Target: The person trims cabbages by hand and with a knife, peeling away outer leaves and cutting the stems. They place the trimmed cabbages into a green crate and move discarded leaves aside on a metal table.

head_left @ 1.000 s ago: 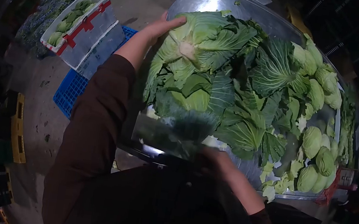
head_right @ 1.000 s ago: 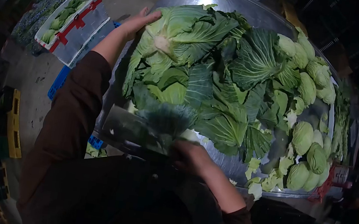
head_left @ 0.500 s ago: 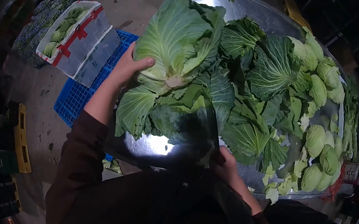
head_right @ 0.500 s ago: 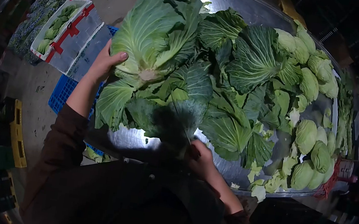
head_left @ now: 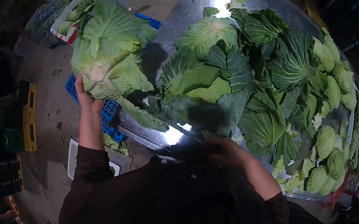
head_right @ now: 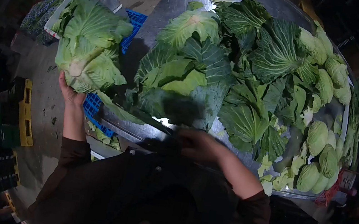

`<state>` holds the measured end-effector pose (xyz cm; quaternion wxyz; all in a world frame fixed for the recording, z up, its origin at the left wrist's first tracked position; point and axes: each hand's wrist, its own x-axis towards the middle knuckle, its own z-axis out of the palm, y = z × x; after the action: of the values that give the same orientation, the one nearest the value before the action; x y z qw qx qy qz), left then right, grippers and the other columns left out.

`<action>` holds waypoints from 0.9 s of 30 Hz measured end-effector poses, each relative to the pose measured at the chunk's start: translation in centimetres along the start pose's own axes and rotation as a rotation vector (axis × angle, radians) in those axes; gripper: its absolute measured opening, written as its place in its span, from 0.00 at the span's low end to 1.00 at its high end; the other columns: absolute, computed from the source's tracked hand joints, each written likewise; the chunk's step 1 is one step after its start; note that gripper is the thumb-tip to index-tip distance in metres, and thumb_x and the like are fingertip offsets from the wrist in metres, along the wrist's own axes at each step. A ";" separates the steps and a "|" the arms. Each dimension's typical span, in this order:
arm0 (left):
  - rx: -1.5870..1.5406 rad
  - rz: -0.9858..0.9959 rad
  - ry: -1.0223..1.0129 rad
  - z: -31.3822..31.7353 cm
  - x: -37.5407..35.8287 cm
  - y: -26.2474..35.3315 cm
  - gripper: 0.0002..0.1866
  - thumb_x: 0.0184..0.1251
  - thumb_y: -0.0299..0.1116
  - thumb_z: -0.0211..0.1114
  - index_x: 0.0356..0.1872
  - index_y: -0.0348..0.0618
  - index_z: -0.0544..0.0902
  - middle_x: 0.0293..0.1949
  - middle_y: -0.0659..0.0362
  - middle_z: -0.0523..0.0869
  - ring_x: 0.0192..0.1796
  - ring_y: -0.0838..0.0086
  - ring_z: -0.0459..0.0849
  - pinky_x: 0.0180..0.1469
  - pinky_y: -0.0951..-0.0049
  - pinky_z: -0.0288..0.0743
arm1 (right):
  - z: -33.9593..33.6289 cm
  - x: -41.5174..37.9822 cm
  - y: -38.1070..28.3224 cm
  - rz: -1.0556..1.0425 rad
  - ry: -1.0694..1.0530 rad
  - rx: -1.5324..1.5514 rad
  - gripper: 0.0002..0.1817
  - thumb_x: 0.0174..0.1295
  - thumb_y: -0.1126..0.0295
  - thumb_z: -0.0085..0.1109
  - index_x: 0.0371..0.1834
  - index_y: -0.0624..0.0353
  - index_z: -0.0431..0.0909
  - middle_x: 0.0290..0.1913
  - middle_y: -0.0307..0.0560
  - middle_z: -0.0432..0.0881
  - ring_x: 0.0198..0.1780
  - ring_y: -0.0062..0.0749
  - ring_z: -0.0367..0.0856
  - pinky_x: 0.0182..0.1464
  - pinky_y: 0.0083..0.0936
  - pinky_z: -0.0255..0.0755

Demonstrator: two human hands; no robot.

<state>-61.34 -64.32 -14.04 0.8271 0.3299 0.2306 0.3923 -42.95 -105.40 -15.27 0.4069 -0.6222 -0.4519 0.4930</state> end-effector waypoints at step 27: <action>0.493 -0.186 0.211 1.8 -14.1 -1.7 0.33 0.57 0.39 0.70 0.61 0.35 0.67 0.54 0.50 0.78 0.54 0.64 0.79 0.55 0.65 0.73 | -8.8 15.5 3.9 0.114 0.544 -0.323 0.14 0.51 0.64 0.58 0.34 0.65 0.76 0.29 0.56 0.79 0.33 0.44 0.79 0.40 0.36 0.72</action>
<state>-67.59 -77.05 -12.31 0.7258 0.4556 0.4333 0.2791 -32.06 -92.06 -21.19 0.3804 -0.8120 -0.3634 0.2526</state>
